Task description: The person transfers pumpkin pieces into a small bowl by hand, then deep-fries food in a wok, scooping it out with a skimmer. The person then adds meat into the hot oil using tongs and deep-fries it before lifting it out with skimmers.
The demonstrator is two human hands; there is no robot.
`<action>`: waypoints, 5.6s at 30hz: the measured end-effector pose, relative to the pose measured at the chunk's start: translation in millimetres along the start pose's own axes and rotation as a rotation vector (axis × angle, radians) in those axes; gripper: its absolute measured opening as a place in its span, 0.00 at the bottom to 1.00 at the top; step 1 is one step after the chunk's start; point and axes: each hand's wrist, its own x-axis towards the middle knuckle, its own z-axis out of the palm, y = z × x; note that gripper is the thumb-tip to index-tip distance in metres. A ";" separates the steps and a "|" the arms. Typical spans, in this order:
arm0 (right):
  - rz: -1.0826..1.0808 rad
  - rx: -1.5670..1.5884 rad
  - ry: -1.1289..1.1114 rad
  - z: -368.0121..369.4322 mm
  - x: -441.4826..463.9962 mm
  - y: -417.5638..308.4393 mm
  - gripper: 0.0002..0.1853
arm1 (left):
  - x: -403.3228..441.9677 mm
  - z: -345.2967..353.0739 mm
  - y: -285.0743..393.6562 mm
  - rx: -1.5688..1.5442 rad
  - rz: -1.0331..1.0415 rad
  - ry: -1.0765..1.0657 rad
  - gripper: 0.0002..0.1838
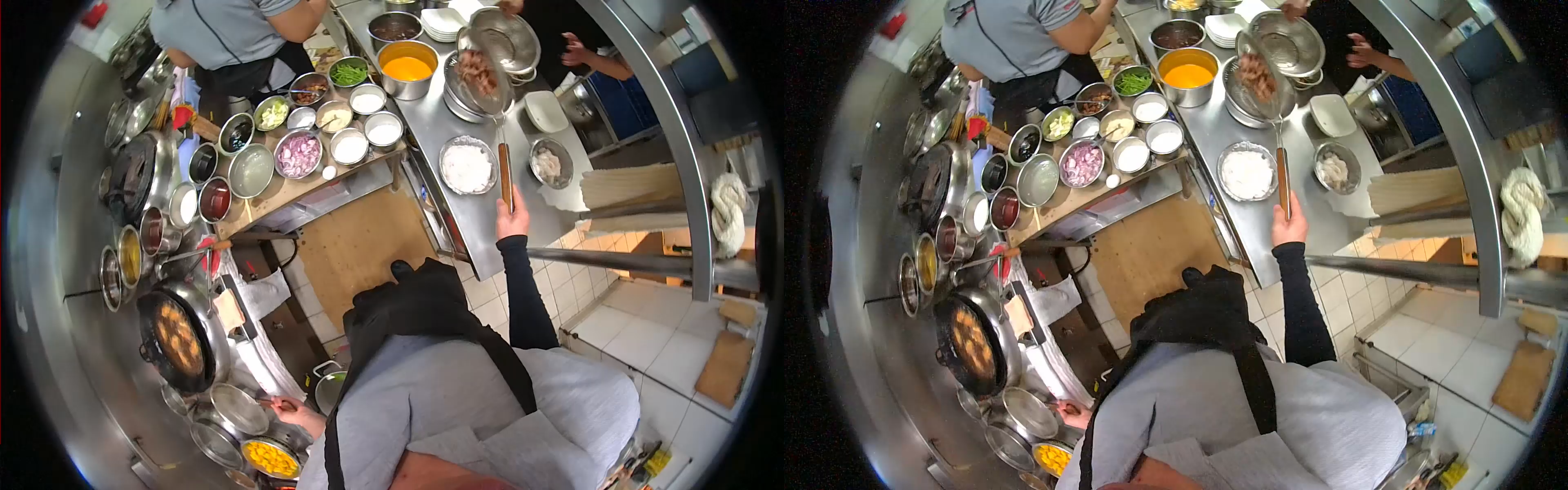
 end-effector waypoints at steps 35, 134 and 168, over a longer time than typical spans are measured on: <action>-1.247 0.334 -1.365 547.2 -295.6 -579.0 0.21 | 9.0 116.2 188.8 0.992 0.413 0.332 0.14; 1.072 0.355 -2.682 278.7 -457.5 -358.7 0.26 | -82.7 11.6 60.2 -0.030 0.006 0.111 0.06; 0.838 2.331 -0.734 10.7 -2.5 -43.4 0.30 | 22.6 201.0 -23.8 0.831 -0.292 -0.249 0.17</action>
